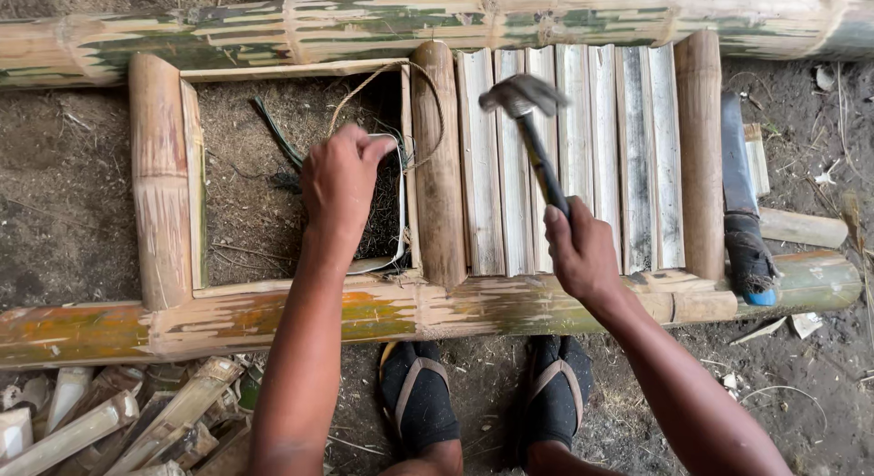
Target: The person assembles a bamboo frame by placing split bamboo slats into a rectangular frame and securing them with nails. They use a hammer to drive nails and a machete to split bamboo pieces, working on a dirt floor with tools and materials nearby.
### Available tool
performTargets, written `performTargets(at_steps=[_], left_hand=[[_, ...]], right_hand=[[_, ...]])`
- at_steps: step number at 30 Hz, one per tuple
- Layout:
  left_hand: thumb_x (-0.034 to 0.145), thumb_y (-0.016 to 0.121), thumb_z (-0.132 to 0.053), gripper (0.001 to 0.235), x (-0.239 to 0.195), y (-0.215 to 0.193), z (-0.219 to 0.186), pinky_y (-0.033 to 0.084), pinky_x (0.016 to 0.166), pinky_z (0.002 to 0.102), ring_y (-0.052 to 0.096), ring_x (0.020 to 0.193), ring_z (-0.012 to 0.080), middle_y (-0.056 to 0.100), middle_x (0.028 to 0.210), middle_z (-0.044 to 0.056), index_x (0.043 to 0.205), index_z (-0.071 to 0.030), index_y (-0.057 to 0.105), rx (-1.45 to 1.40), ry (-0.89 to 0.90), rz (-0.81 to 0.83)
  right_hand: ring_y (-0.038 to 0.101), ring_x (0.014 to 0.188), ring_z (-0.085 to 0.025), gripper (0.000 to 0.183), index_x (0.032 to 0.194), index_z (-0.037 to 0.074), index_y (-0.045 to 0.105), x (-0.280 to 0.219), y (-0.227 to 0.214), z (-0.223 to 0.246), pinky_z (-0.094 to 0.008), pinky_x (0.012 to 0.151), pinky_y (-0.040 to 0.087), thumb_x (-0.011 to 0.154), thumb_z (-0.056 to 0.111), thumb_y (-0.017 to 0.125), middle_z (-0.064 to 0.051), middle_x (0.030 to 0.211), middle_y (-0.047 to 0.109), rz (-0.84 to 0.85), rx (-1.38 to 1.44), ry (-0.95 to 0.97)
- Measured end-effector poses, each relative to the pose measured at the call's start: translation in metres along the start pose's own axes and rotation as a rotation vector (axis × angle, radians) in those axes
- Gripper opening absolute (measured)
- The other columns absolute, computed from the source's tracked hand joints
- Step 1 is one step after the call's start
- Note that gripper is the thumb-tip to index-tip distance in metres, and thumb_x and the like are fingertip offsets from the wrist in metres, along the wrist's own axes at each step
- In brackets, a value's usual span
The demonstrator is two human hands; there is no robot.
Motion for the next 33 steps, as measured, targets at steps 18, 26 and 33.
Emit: performTargets(at_steps=[18,26,33], left_hand=[[0.094,0.071,-0.01,0.004,0.103,0.092,-0.033,0.055,0.065,0.039,0.074,0.075,0.0258,0.076,0.083,0.009,0.095,-0.01,0.074,-0.263,0.137,-0.187],[0.078,0.085,-0.03,0.013,0.145,0.14,-0.075,0.038,0.094,0.043,0.05,0.099,0.0208,0.069,0.092,-0.004,0.081,-0.02,0.079,-0.163,0.174,-0.241],[0.076,0.086,-0.036,0.017,0.145,0.142,-0.084,0.03,0.095,0.04,0.048,0.105,0.0187,0.064,0.094,-0.008,0.084,-0.023,0.08,-0.096,0.118,-0.134]], right_hand=[[0.04,0.037,-0.015,0.047,0.083,0.011,0.052,0.016,0.016,-0.023,-0.034,0.032,0.037,0.105,0.049,0.033,-0.002,0.05,0.046,0.194,-0.17,0.097],[0.047,0.042,-0.009,0.049,0.084,0.01,0.05,0.063,-0.035,0.01,-0.031,0.036,0.041,0.106,0.053,0.041,0.001,0.057,0.05,-0.113,0.073,0.074],[0.049,0.043,-0.012,0.051,0.082,0.008,0.051,0.099,-0.028,0.013,-0.034,0.038,0.043,0.106,0.053,0.043,-0.002,0.057,0.053,-0.095,-0.016,0.105]])
Point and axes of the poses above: each hand's wrist, its own x-axis towards the middle knuckle, its own y-axis out of the palm, z = x × y, the point moved 8 cm from there along x, towards the middle knuckle
